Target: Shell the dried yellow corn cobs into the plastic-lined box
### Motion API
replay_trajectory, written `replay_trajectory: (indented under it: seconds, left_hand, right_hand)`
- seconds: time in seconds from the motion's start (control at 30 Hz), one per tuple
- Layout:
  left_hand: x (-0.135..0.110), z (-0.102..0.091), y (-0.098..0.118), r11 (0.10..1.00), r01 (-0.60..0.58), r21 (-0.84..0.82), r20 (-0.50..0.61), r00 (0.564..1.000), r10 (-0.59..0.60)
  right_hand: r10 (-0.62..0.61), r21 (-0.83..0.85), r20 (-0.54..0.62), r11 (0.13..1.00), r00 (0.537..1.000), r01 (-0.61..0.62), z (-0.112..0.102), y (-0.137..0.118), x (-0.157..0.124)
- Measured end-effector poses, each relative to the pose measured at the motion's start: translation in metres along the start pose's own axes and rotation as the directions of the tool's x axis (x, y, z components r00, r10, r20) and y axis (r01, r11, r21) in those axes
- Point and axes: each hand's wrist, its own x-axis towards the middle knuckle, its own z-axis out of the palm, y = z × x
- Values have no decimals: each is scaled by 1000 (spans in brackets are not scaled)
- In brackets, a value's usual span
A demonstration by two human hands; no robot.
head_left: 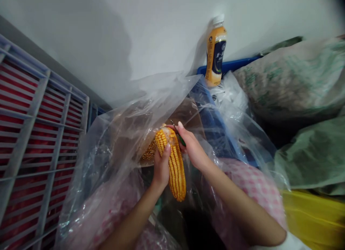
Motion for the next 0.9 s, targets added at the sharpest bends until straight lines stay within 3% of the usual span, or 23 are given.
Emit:
replay_trajectory:
  seconds: [0.1,0.3,0.7,0.9]
  left_hand:
    - [2,-4,4,999,22,-32,-20,1000,-23]
    - [3,-7,4,990,50,-130,-25,998,-54]
    - [1,-3,5,999,-39,4,1,999,39]
    - [-2,1,5,998,-65,3,81,995,64]
  right_hand:
    - [30,77,65,996,997,-35,-2,-1,0]
    - [-41,4,106,999,994,40,-3,1,1]
    - [-92,-78,57,992,994,97,1,4,-1]
    - [-29,-40,-35,999,999,28,2,2,-1]
